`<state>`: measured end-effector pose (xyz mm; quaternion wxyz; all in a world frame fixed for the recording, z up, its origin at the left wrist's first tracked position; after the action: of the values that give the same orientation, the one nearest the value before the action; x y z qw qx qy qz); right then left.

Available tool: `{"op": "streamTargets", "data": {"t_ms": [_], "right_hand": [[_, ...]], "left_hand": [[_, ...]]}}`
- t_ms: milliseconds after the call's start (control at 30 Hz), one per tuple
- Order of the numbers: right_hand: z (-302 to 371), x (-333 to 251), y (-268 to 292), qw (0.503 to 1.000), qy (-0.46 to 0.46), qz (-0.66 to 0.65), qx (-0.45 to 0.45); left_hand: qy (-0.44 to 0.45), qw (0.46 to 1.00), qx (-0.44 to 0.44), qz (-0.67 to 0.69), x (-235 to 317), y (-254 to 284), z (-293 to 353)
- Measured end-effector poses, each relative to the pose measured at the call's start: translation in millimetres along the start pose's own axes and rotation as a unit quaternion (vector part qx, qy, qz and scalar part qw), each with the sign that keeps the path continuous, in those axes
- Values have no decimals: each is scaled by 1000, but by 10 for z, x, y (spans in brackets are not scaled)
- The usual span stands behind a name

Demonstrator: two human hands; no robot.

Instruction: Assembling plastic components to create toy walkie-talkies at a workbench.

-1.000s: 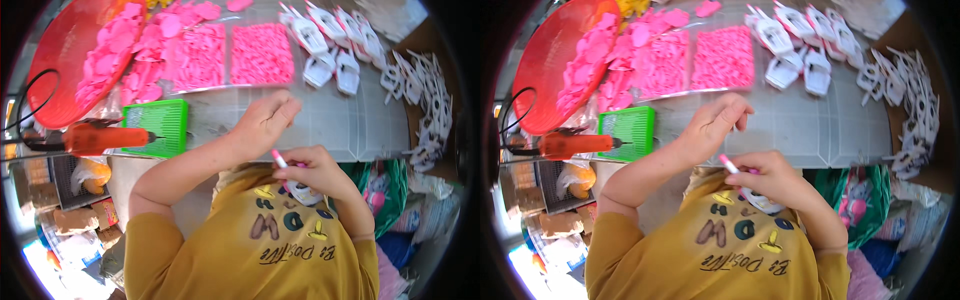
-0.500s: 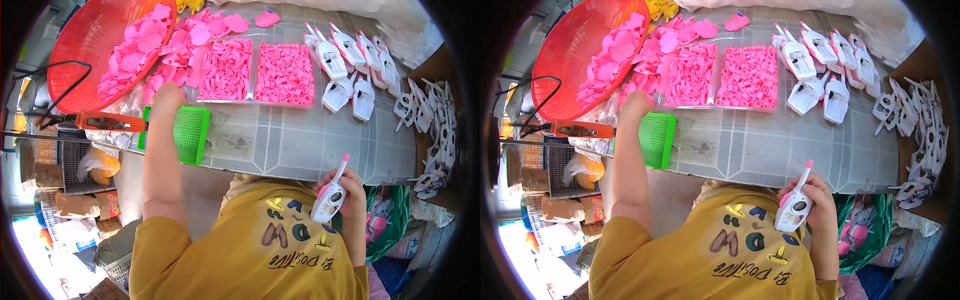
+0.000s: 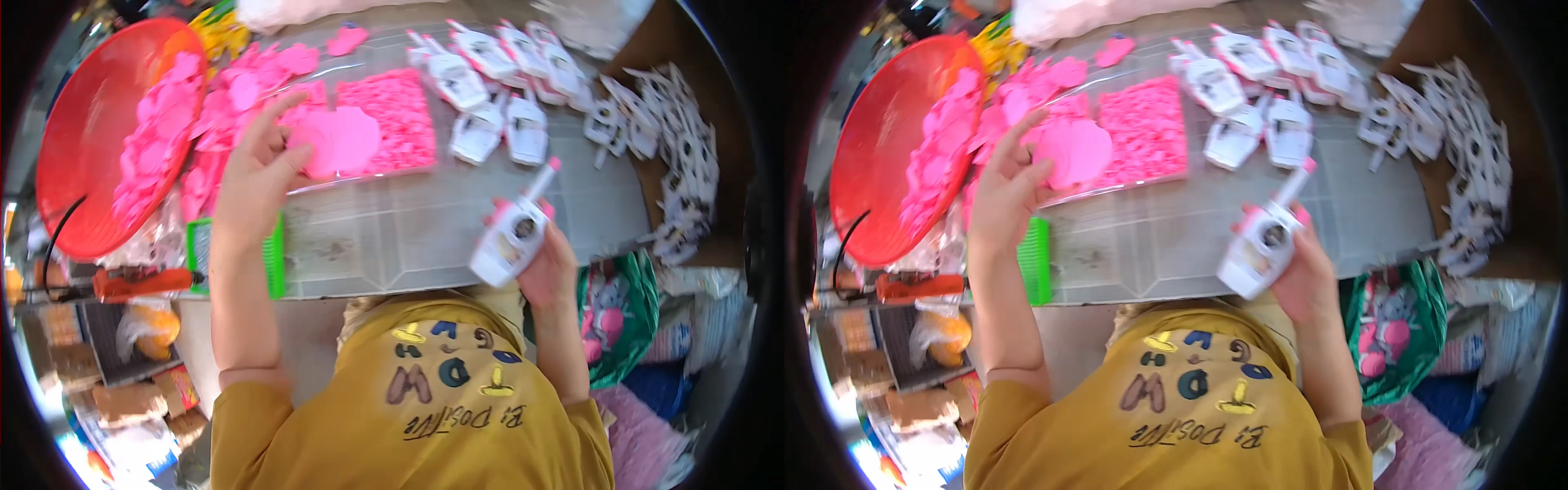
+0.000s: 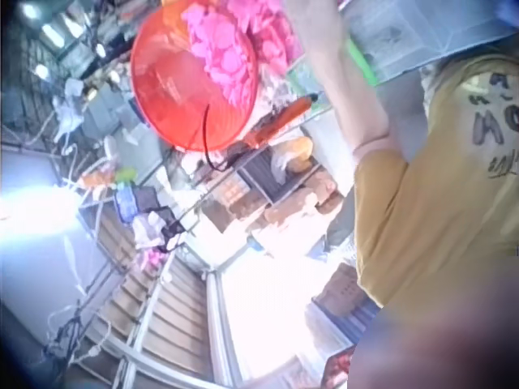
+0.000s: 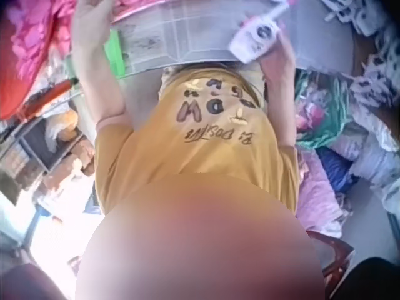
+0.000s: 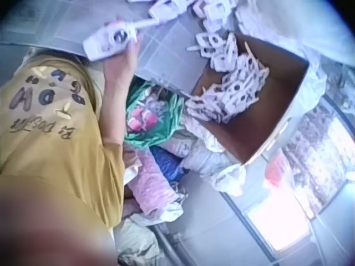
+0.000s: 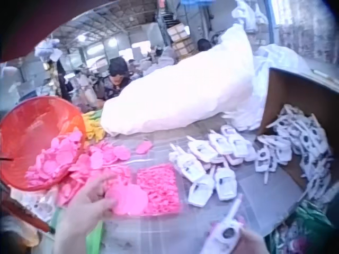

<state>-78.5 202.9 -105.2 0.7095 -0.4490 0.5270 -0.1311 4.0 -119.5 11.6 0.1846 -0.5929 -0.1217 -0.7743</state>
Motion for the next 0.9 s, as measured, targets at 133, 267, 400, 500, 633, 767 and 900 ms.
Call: {"op": "streamTargets", "data": {"t_ms": [133,267,400,500,633,767,900], "right_hand": [[-332,71,-305,998,51,30,-6],[-333,-52,-404,995,89,40,-13],[-416,-21,-231,996,68,53,-38],[-334,39,-199,990,-19,131,-44],[-201,186,-282,993,-41,64,-85],[-183,139,-328,993,-32,91,-62],[-162,114,-323,996,-25,83,-33]], "left_hand": [[69,980,-66,173,-488,-873,166],[97,976,-95,170,-732,-1322,249],[-152,939,-216,-219,-395,-1466,292],[-108,937,-238,-231,-319,-1597,314],[-163,947,-200,-189,-356,-1720,217],[-279,908,-96,-296,-287,-1689,255],[-307,887,-51,-342,-390,-1594,376]]}}
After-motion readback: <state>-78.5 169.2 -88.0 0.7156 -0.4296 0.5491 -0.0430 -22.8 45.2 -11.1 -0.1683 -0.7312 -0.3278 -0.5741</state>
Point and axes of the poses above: each hand's wrist, its own z-axis away from the middle knuckle, its own y-axis out of the back of the hand, x = y × z, the point moved 7 cm from there along -z, towards the middle knuckle, and after that the axes turned 13 degrees about y, right-handed, at the moved point
